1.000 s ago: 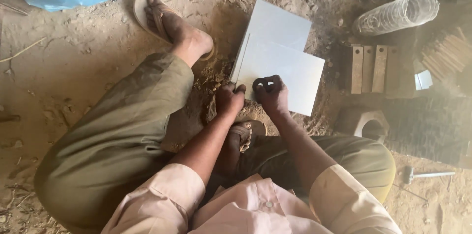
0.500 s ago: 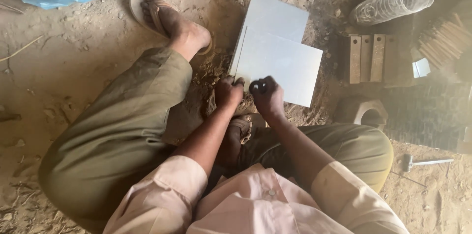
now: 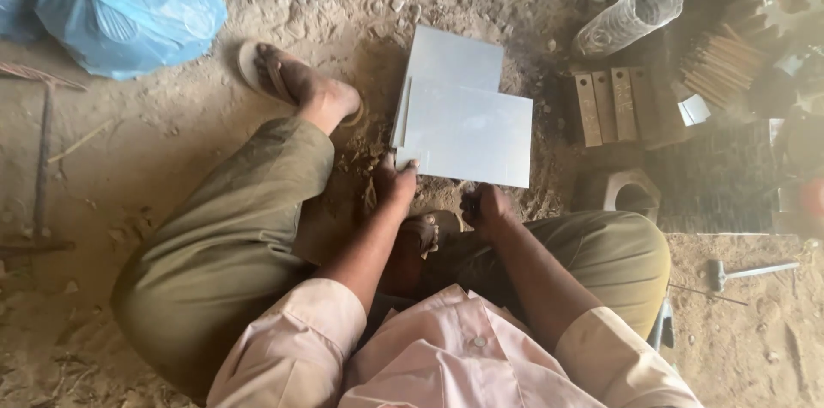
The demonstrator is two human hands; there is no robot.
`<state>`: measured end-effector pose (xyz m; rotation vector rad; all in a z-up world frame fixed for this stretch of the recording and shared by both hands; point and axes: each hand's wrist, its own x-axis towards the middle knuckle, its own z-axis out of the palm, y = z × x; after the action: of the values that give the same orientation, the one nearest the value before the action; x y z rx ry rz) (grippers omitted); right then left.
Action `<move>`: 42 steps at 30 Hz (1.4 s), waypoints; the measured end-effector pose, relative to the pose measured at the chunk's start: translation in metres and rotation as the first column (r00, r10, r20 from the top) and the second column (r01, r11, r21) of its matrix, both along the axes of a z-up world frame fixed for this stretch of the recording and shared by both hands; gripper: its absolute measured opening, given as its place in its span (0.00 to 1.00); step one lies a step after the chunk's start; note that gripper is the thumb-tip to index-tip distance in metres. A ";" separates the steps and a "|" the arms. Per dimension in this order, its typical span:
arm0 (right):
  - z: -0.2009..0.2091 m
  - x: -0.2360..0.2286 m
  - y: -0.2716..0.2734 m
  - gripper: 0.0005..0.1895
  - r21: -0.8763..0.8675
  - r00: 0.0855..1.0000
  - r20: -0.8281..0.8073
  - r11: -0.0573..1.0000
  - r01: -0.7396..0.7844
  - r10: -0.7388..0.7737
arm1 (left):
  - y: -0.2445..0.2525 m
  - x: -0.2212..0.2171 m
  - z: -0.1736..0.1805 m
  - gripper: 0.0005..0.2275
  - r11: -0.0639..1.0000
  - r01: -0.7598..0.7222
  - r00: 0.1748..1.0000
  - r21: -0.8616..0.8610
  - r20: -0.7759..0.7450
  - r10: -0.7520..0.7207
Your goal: The person sits on the ground and uses a small abrasive block to smooth the edges and surfaces of rectangular metal sheets. They handle the sheets one at a time, rubbing the block along the edges and faces, then stacking the finished pieces.
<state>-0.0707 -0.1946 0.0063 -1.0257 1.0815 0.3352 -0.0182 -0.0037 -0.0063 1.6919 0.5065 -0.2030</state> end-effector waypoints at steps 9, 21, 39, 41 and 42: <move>0.021 -0.001 0.023 0.10 -0.232 0.999 0.018 0.972 -0.036 0.042 | -0.010 -0.038 0.042 0.11 0.941 -0.132 0.957 -0.310 -0.286 0.040; 0.076 0.031 -0.076 0.09 -0.469 0.684 -0.089 0.575 -0.670 0.724 | 0.047 -0.005 -0.007 0.14 0.730 -0.200 0.932 -0.654 -0.357 -0.064; 0.075 0.046 0.030 0.34 -0.882 0.384 -0.120 0.080 -0.464 0.915 | 0.018 -0.013 0.021 0.26 0.936 0.265 0.943 0.231 0.142 -0.302; 0.072 0.047 0.038 0.35 -0.900 0.320 -0.157 -0.002 -0.436 0.934 | 0.026 -0.019 0.038 0.28 0.900 0.327 0.945 0.287 -0.073 -0.320; 0.069 0.047 0.039 0.35 -0.908 0.301 -0.177 -0.037 -0.417 0.937 | 0.029 -0.022 0.045 0.26 0.876 0.355 0.934 0.325 -0.155 -0.321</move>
<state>-0.0240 -0.1556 0.0751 -2.5406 -0.1308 0.3095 -0.0402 0.0256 0.0392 2.1250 0.3232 -0.4755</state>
